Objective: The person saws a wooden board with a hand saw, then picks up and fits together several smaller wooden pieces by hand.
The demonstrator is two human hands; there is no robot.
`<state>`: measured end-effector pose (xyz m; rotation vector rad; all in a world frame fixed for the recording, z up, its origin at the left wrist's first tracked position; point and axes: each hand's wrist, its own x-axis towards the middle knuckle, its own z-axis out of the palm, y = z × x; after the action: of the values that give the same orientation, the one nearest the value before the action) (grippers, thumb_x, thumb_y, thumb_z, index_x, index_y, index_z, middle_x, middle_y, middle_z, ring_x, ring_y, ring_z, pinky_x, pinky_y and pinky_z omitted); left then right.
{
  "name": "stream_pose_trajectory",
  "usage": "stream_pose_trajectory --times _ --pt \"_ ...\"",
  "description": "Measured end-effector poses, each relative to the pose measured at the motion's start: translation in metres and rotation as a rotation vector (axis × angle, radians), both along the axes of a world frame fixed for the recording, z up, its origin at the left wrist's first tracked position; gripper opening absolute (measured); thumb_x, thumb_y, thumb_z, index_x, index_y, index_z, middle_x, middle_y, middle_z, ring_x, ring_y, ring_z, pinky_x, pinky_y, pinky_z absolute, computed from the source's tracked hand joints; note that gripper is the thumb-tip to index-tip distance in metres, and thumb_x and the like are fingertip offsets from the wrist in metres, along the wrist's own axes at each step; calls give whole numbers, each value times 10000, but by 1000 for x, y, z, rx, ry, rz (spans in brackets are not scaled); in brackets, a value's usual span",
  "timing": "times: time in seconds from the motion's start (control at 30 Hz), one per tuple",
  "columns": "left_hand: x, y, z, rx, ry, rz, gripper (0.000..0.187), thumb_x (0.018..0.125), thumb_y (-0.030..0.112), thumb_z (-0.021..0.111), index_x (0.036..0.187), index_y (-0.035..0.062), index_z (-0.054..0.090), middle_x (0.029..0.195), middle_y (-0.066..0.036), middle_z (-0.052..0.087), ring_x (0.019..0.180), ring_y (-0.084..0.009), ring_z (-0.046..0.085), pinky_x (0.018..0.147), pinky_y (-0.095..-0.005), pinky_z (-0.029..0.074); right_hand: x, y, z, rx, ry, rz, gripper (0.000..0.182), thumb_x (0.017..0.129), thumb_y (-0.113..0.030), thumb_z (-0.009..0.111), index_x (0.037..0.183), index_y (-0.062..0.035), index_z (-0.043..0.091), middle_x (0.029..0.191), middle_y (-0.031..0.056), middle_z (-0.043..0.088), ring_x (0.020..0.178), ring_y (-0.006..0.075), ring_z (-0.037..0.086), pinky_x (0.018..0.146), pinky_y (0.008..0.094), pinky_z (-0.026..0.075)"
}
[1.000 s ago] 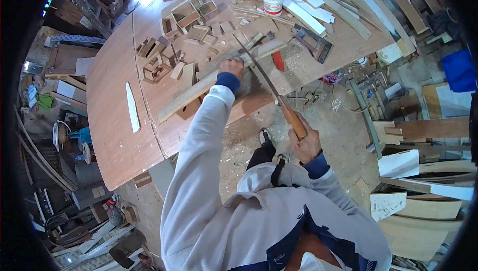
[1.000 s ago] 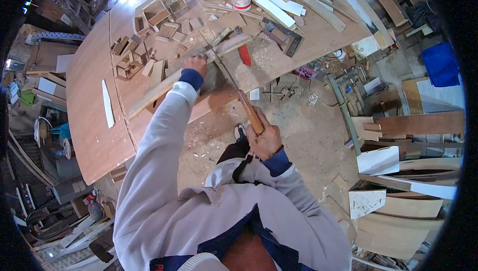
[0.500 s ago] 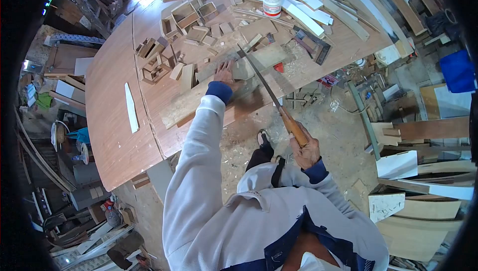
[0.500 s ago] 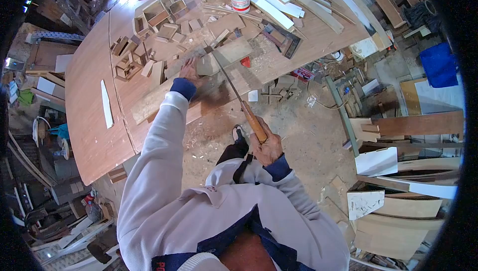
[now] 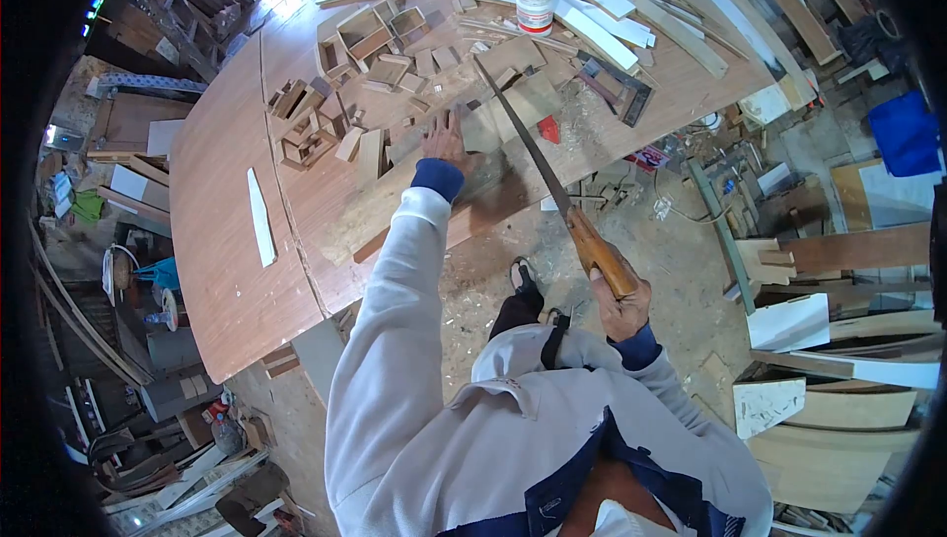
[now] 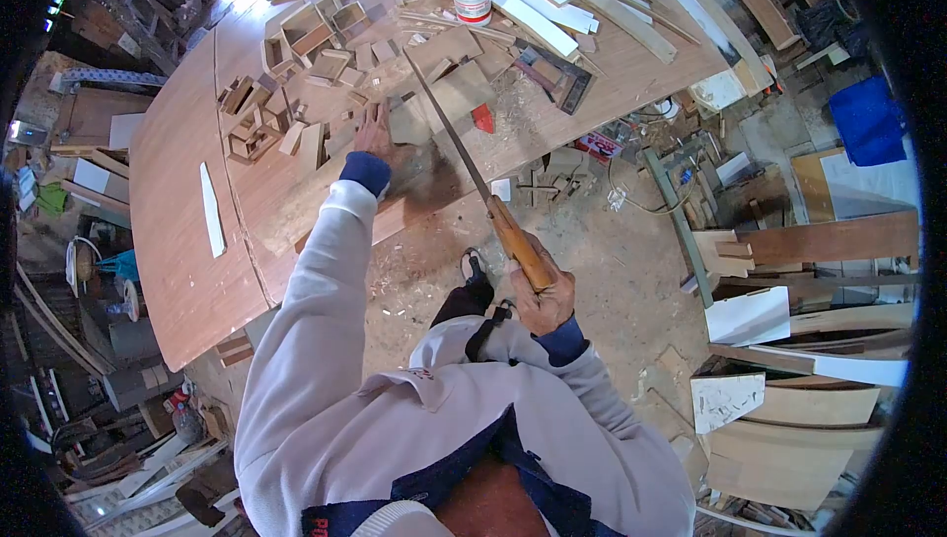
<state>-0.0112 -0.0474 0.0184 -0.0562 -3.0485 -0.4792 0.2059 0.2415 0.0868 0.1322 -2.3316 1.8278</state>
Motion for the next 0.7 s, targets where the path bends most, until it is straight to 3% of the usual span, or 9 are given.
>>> stream_pose_trajectory --times 0.03,0.2,0.3,0.7 --pt "-1 -1 -7 0 -1 -1 927 701 427 766 1437 97 310 1425 -185 400 1323 -381 372 1052 -553 328 1 1 1 0 -1 -1 373 862 -12 598 1232 24 576 1038 134 691 895 149 672 781 266 506" --pt "5 12 1 -17 84 44 586 774 423 712 1254 138 533 1324 -136 499 1293 -358 399 1020 -556 341 7 8 1 85 -4 19 365 838 -11 603 1200 32 594 1039 137 689 855 146 679 753 266 512" --pt "9 21 2 -92 115 87 541 791 418 697 1239 155 547 1315 -112 515 1301 -347 397 1016 -549 342 10 11 8 54 -110 29 364 829 -9 599 1190 36 598 1044 155 685 860 152 682 760 266 513" --pt "16 34 4 -207 44 125 548 829 428 653 1261 126 502 1305 -108 529 1222 -289 479 985 -510 355 14 23 5 97 -76 68 417 810 -16 617 1218 57 571 1081 205 673 904 232 702 792 289 520"
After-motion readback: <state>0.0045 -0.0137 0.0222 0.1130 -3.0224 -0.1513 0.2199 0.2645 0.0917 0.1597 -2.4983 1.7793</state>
